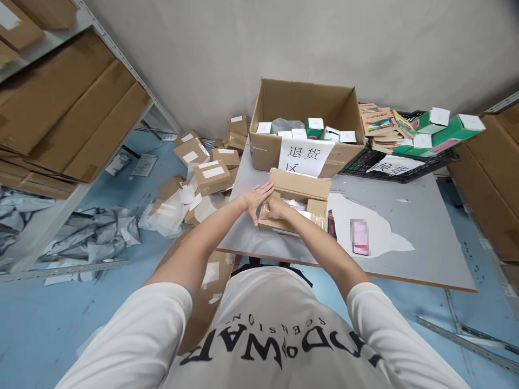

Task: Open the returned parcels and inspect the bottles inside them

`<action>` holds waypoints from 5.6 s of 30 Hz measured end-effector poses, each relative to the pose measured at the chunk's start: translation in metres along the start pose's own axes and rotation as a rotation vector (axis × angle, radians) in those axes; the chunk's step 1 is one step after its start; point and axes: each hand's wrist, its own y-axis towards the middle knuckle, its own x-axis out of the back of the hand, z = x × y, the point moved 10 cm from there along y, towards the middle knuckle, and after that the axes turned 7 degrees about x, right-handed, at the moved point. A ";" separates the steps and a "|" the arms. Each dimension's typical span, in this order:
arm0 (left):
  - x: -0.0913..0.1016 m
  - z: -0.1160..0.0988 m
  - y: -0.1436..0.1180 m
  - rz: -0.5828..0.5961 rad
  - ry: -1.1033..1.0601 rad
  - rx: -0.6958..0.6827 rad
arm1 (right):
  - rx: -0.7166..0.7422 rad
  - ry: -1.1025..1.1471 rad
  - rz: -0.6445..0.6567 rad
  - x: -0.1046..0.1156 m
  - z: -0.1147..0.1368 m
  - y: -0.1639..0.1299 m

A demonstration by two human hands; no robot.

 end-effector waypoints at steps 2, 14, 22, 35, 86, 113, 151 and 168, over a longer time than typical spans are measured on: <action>-0.001 0.000 0.000 -0.001 -0.008 0.002 | 0.016 0.014 0.017 -0.001 0.000 0.001; -0.008 0.000 0.002 -0.005 -0.046 -0.013 | -0.142 -0.022 -0.080 -0.001 -0.008 -0.009; -0.009 0.018 -0.002 0.022 -0.044 0.028 | 0.068 -0.178 -0.176 0.017 0.050 -0.030; -0.012 0.005 0.006 0.066 0.011 0.037 | 0.260 -0.012 -0.217 -0.107 0.045 -0.133; 0.006 -0.097 0.043 0.175 0.000 0.101 | -0.120 -0.529 0.144 0.014 -0.084 -0.085; -0.030 -0.040 -0.059 0.249 -0.124 0.597 | -0.301 -0.385 0.013 -0.013 -0.188 -0.195; -0.051 -0.028 -0.055 -0.078 -0.334 0.684 | -0.040 -0.212 0.200 -0.059 -0.035 0.049; -0.054 -0.027 -0.056 -0.118 -0.309 0.689 | 0.130 -0.461 0.211 -0.076 -0.020 0.050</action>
